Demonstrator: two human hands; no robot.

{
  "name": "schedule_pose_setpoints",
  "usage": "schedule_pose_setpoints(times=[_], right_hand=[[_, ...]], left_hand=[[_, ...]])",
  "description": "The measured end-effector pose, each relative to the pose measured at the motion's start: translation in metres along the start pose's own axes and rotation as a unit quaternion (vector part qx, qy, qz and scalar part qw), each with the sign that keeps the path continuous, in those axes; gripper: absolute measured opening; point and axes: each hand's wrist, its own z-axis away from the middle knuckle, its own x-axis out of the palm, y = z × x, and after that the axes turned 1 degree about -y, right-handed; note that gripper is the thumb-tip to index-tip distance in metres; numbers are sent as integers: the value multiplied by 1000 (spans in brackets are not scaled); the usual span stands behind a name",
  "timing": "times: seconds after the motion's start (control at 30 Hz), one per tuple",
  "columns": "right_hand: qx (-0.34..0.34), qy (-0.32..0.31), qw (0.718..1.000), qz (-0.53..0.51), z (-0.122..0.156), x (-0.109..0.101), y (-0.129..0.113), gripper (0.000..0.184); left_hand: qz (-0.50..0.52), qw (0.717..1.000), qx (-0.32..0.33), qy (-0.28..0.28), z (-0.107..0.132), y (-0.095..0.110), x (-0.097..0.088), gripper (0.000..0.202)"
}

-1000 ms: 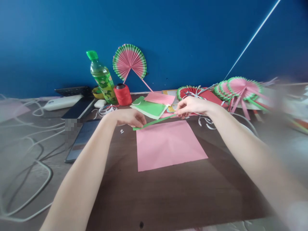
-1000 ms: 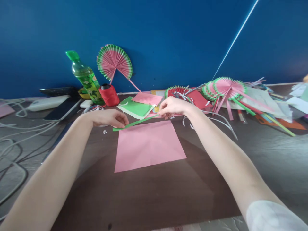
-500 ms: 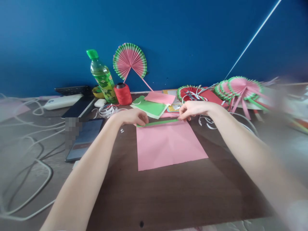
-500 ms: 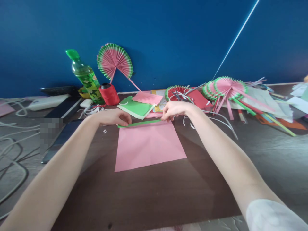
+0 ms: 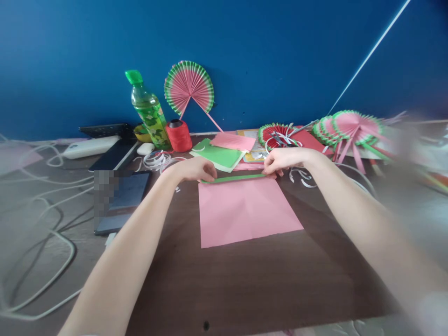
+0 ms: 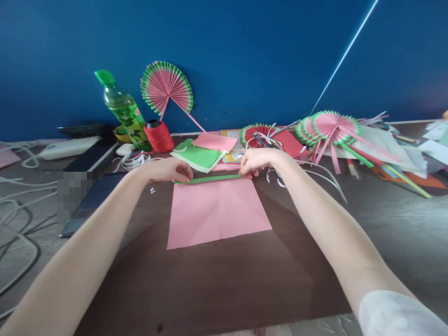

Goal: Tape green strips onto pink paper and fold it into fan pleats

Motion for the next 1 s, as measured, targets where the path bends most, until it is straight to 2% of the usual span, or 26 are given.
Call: schedule_pose_setpoints(times=[0.17, 0.3, 0.53, 1.0], right_hand=[[6, 2, 1000, -3, 1, 1, -4, 23], [13, 3, 1000, -8, 3, 2, -7, 21], [12, -16, 1000, -11, 0, 0, 1, 22], [18, -26, 999, -29, 0, 1, 2, 26]], left_hand=[[-21, 999, -24, -7, 0, 0, 0, 27], [-26, 999, -19, -15, 0, -1, -2, 29], [-41, 998, -44, -23, 5, 2, -5, 34], [-59, 995, -74, -29, 7, -3, -9, 26]])
